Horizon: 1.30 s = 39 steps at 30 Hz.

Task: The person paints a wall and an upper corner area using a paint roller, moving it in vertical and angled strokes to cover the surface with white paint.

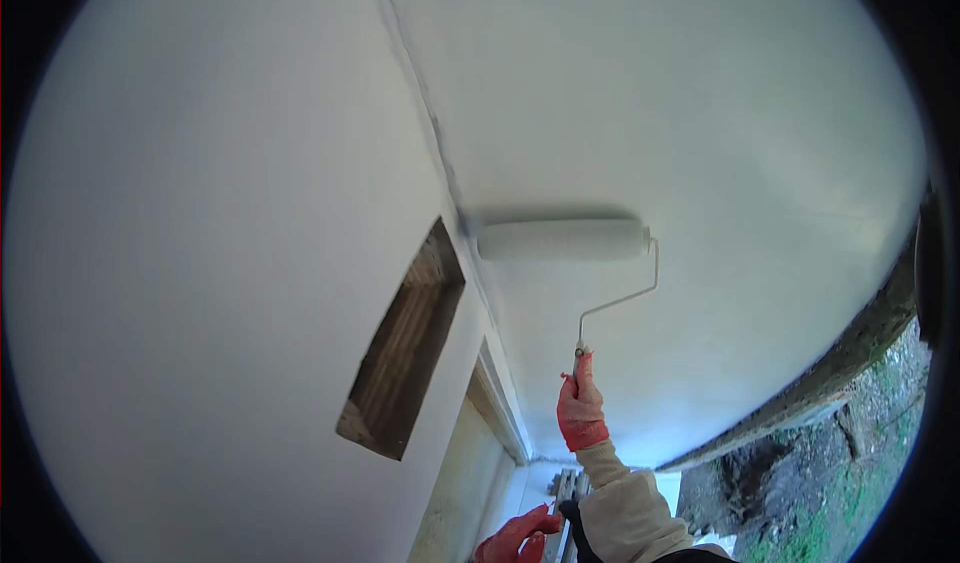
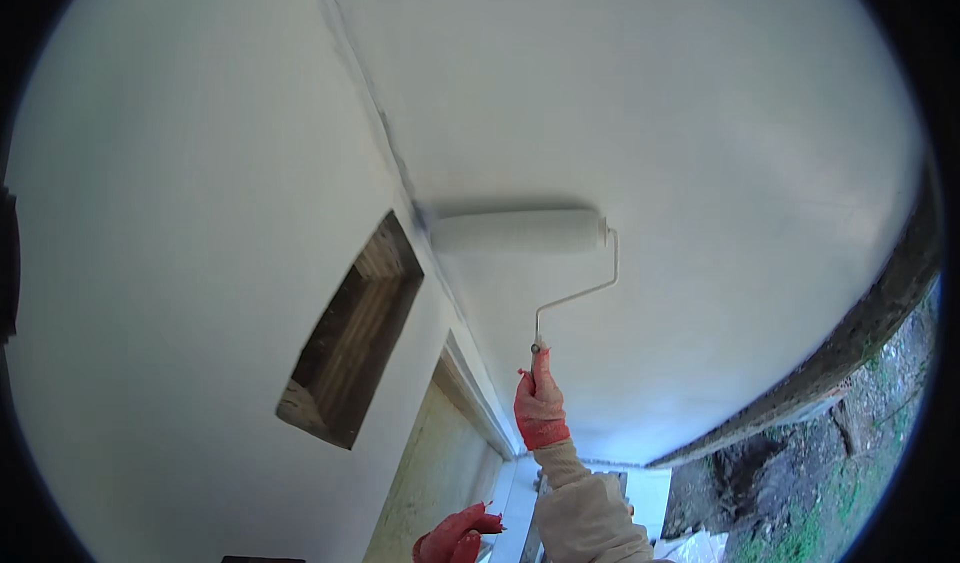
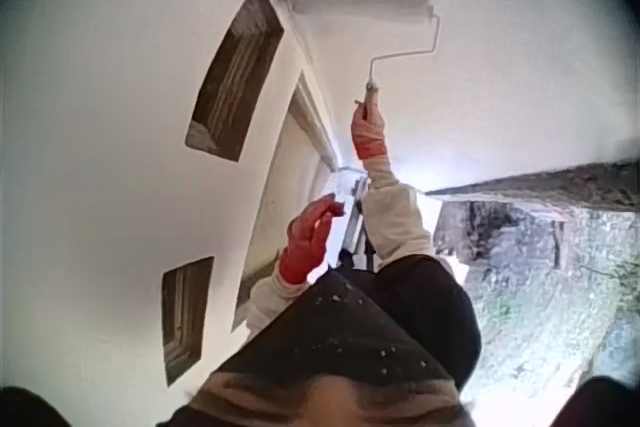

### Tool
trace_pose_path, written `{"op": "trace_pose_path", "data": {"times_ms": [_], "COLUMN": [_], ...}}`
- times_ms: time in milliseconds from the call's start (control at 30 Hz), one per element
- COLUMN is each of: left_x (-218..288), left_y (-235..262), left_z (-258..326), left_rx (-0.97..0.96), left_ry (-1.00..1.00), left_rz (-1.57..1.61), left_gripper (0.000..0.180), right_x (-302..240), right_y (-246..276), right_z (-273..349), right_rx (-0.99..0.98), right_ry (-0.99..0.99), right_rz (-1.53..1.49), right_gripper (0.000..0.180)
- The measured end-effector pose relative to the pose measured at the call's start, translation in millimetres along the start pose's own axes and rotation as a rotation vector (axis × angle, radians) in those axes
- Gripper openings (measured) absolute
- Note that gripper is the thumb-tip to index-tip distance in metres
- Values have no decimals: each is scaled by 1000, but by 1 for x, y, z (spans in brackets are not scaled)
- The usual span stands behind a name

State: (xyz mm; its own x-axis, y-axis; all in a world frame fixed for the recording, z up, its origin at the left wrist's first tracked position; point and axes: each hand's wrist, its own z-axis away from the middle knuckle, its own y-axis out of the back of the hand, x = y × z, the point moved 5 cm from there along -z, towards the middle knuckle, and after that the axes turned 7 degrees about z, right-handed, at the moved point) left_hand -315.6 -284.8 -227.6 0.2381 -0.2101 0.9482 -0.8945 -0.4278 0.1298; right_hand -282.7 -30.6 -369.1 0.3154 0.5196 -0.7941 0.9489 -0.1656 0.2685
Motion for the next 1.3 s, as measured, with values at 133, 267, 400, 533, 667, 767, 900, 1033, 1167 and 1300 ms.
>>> {"op": "trace_pose_path", "data": {"times_ms": [133, 267, 400, 533, 667, 767, 900, 1033, 1167, 1300], "left_x": [-42, -108, -181, -248, -315, -366, -401, -399, -383, -338], "left_y": [-9, -16, -19, -26, -31, -35, -34, -31, -31, -40], "left_z": [5, 7, 18, 25, 37, 55, 57, 52, 53, 41], "left_rx": [-23, -54, -47, -38, 9, 55, 14, 24, 45, 89], "left_ry": [100, 179, 253, 454, 558, 754, 651, 574, 531, 397], "left_rz": [8, 19, -106, -50, 49, 179, 29, 43, 95, 170], "left_gripper": [27, 27, 27, 29, 30, 31, 31, 31, 32, 33], "right_x": [64, 145, 228, 286, 363, 428, 490, 471, 400, 322], "right_y": [-9, -39, -70, -88, -113, -133, -144, -136, -132, -122], "right_z": [95, 181, 252, 294, 346, 386, 416, 412, 379, 326], "right_rx": [-13, -247, -276, -216, -423, -374, -387, -301, -260, -193], "right_ry": [-110, -472, -631, -599, -931, -935, -1106, -1108, -958, -761], "right_rz": [41, 59, 147, 207, 402, 464, 602, 410, 243, 82], "right_gripper": [63, 64, 64, 64, 64, 63, 59, 56, 55, 57]}}
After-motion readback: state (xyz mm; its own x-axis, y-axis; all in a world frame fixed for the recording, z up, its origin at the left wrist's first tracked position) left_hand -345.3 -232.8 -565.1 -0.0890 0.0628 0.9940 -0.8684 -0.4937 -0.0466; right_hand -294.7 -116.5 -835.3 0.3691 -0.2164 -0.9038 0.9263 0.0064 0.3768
